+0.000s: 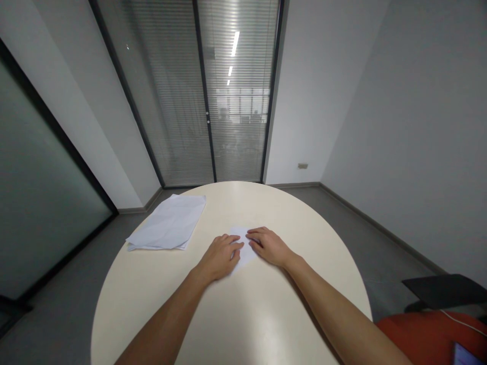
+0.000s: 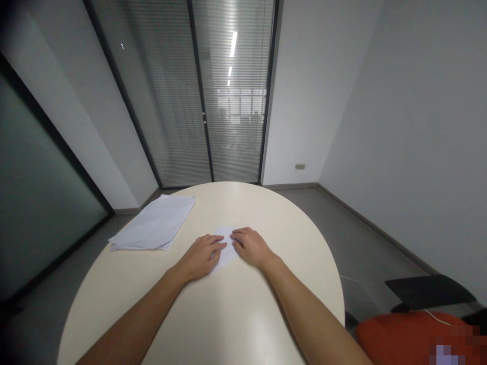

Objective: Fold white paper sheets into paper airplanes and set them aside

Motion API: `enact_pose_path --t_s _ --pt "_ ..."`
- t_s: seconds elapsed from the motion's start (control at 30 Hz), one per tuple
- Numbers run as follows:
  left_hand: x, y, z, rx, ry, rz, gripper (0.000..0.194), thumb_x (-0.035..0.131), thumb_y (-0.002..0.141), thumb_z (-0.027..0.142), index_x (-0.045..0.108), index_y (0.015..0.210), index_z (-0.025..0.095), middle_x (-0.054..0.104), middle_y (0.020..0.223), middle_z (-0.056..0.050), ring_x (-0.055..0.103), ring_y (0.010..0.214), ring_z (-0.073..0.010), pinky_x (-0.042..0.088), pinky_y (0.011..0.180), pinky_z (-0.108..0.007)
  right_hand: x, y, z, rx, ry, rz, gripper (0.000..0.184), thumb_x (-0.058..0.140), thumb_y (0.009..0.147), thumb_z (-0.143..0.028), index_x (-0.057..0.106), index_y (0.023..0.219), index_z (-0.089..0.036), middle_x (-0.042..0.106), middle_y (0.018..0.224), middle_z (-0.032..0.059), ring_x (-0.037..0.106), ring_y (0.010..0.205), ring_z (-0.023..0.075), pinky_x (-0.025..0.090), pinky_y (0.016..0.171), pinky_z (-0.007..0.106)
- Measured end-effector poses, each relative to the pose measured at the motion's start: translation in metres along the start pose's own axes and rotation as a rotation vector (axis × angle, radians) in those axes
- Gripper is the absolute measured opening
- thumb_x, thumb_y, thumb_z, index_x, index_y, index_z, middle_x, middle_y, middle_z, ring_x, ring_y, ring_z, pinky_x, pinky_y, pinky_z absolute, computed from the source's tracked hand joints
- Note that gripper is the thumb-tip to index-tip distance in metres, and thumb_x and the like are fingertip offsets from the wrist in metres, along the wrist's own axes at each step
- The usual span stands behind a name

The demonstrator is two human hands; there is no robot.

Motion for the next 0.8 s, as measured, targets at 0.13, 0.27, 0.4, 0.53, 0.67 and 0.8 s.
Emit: enact_pose_path --t_s 0.13,0.27,0.4,0.53,0.67,0.8 --pt "0.005 -0.001 -0.003 -0.003 0.021 -0.018 0.035 0.048 0.098 0.026 0.066 0.127 0.024 0.062 0.138 -0.008 0.055 0.125 -0.0248 0.041 0.109 -0.043 -0.005 -0.002 0.016 0.106 -0.048 0.011 0.035 0.053 0.094 -0.027 0.071 0.123 -0.017 0.067 0.13 0.0111 0.059 0.121 0.0259 0.042 0.108 0.039" --pt "0.007 -0.001 -0.008 -0.049 0.041 -0.021 0.034 0.048 0.099 0.032 0.065 0.127 0.023 0.059 0.142 -0.007 0.052 0.13 -0.0246 0.035 0.114 -0.046 -0.014 -0.001 0.024 0.175 -0.052 0.041 0.027 0.057 0.091 -0.024 0.076 0.108 -0.019 0.072 0.119 0.0097 0.063 0.112 0.0251 0.044 0.102 0.036" --pt "0.006 -0.002 -0.014 -0.143 0.054 -0.018 0.035 0.043 0.101 0.036 0.061 0.129 0.024 0.059 0.142 -0.008 0.05 0.133 -0.0248 0.03 0.117 -0.054 -0.015 -0.001 0.024 0.168 0.036 0.059 0.017 0.06 0.087 -0.022 0.076 0.094 -0.02 0.075 0.097 0.0059 0.064 0.097 0.0221 0.046 0.091 0.032" --pt "0.011 -0.005 -0.017 -0.173 0.101 -0.047 0.045 0.04 0.102 0.044 0.05 0.143 0.03 0.051 0.149 -0.008 0.041 0.141 -0.0298 0.025 0.116 -0.061 -0.009 -0.002 0.019 0.126 0.134 0.049 0.02 0.064 0.088 -0.026 0.073 0.104 -0.021 0.072 0.097 0.0051 0.062 0.096 0.0213 0.046 0.089 0.032" --pt "0.019 -0.006 -0.02 -0.189 0.137 -0.077 0.048 0.037 0.102 0.05 0.052 0.143 0.03 0.045 0.155 -0.008 0.031 0.147 -0.0341 0.024 0.118 -0.059 -0.009 -0.003 0.019 0.161 0.134 0.053 0.029 0.067 0.087 -0.03 0.07 0.113 -0.019 0.072 0.104 0.007 0.062 0.097 0.0215 0.046 0.09 0.032" --pt "0.019 -0.005 -0.019 -0.179 0.159 -0.054 0.05 0.037 0.102 0.047 0.054 0.142 0.022 0.046 0.153 -0.013 0.039 0.142 -0.0317 0.029 0.117 -0.052 -0.016 -0.005 0.027 0.269 0.025 0.068 0.037 0.072 0.082 -0.038 0.07 0.113 -0.017 0.071 0.105 0.0092 0.061 0.102 0.0245 0.045 0.092 0.033"
Point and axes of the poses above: each hand's wrist, its own y-axis towards the middle knuckle, its own x-axis out of the palm, z = x × y, the point moved 9 cm from there along y, towards the middle knuckle
